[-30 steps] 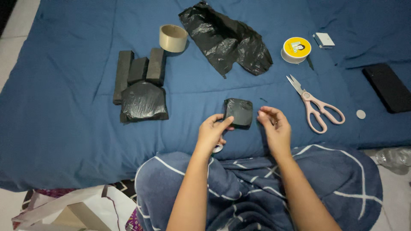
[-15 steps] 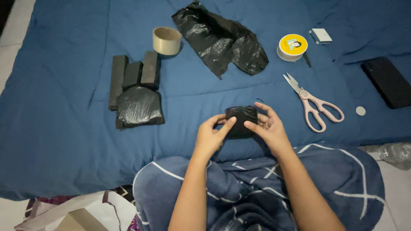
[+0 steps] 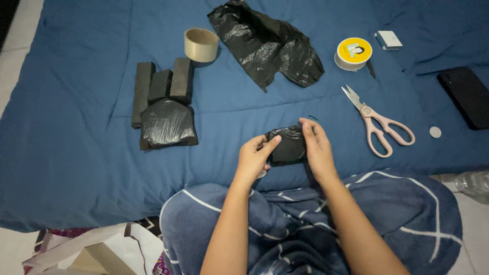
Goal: The person wraps a small rectangular object with black tape, folds the edges, and uses scissors to trim excess tape. They then place the wrapped item on the bed and handle a black plastic bag and a small white box.
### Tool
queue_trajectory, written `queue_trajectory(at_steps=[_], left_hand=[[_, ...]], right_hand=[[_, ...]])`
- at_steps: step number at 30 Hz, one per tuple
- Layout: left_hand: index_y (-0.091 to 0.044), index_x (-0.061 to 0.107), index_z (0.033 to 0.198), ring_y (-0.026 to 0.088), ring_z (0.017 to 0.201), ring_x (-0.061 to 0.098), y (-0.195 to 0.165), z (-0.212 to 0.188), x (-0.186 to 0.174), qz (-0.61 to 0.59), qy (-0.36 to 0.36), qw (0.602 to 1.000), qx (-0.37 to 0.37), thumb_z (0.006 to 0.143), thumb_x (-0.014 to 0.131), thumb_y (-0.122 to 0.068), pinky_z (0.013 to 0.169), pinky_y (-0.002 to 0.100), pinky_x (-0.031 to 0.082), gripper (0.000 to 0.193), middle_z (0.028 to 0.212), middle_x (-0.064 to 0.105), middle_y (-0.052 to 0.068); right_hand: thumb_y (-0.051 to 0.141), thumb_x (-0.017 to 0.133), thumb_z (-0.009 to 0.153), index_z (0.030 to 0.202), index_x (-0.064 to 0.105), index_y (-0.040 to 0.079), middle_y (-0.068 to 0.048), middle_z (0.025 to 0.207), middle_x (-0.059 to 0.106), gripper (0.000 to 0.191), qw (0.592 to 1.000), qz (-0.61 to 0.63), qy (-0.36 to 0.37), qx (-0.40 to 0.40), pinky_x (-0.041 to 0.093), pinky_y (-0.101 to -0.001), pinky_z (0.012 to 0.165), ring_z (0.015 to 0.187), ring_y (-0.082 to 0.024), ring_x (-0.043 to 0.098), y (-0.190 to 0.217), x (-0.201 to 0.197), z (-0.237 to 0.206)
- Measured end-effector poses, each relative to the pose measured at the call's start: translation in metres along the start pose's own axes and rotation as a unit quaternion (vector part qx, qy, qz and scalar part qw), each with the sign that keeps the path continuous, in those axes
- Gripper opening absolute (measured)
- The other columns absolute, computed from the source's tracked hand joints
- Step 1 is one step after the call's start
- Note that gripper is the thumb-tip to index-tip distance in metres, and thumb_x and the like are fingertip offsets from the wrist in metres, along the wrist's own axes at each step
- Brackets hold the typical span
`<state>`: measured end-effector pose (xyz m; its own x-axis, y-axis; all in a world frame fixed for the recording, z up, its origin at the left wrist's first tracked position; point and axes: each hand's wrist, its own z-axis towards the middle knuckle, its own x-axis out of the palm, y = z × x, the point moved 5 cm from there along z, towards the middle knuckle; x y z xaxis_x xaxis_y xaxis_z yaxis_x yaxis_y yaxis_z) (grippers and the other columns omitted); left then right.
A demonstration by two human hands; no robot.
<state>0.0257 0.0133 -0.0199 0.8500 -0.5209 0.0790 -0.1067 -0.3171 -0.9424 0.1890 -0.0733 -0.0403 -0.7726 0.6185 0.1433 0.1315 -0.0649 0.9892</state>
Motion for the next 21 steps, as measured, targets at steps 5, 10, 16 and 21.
queue_trajectory(at_steps=[5,10,16,21], left_hand=[[0.000,0.075,0.101,0.005,0.040,0.048,0.002,0.003,0.001,0.018,0.014,1.000,0.009,0.089,0.075,-0.036,0.037,0.022,0.037,0.038,0.067,0.064,-0.001],[0.000,0.073,0.095,0.005,0.041,0.049,0.011,0.005,-0.002,-0.015,-0.011,1.000,0.018,0.090,0.076,-0.038,0.037,0.022,0.038,0.038,0.065,0.062,-0.001],[0.001,0.068,0.093,0.006,0.039,0.047,0.017,0.011,-0.005,-0.101,-0.021,0.995,0.015,0.090,0.076,-0.039,0.038,0.022,0.042,0.041,0.061,0.058,-0.001],[-0.003,0.072,0.103,0.006,0.038,0.049,0.015,0.008,-0.001,-0.050,0.038,0.998,-0.027,0.085,0.076,-0.039,0.037,0.022,0.040,0.041,0.067,0.067,-0.001]], right_hand=[[0.025,0.071,0.094,0.135,0.052,0.004,-0.005,0.103,0.073,0.049,0.999,-0.024,0.028,-0.004,0.052,-0.0215,0.075,0.088,-0.007,0.066,-0.007,-0.002,0.002],[0.036,0.062,0.111,0.145,0.063,-0.003,-0.003,0.102,0.064,0.051,0.997,0.042,-0.015,0.067,0.046,-0.0228,0.067,0.082,-0.009,0.058,-0.019,-0.016,0.008],[0.015,0.080,0.083,0.139,0.044,0.000,-0.007,0.109,0.072,0.068,0.995,0.006,0.101,0.004,0.053,-0.0228,0.085,0.097,-0.010,0.067,-0.005,-0.005,-0.001],[0.014,0.077,0.087,0.140,0.050,0.000,-0.010,0.107,0.073,0.061,0.990,0.050,0.095,0.094,0.054,-0.0254,0.078,0.090,-0.014,0.068,0.003,-0.012,0.004]])
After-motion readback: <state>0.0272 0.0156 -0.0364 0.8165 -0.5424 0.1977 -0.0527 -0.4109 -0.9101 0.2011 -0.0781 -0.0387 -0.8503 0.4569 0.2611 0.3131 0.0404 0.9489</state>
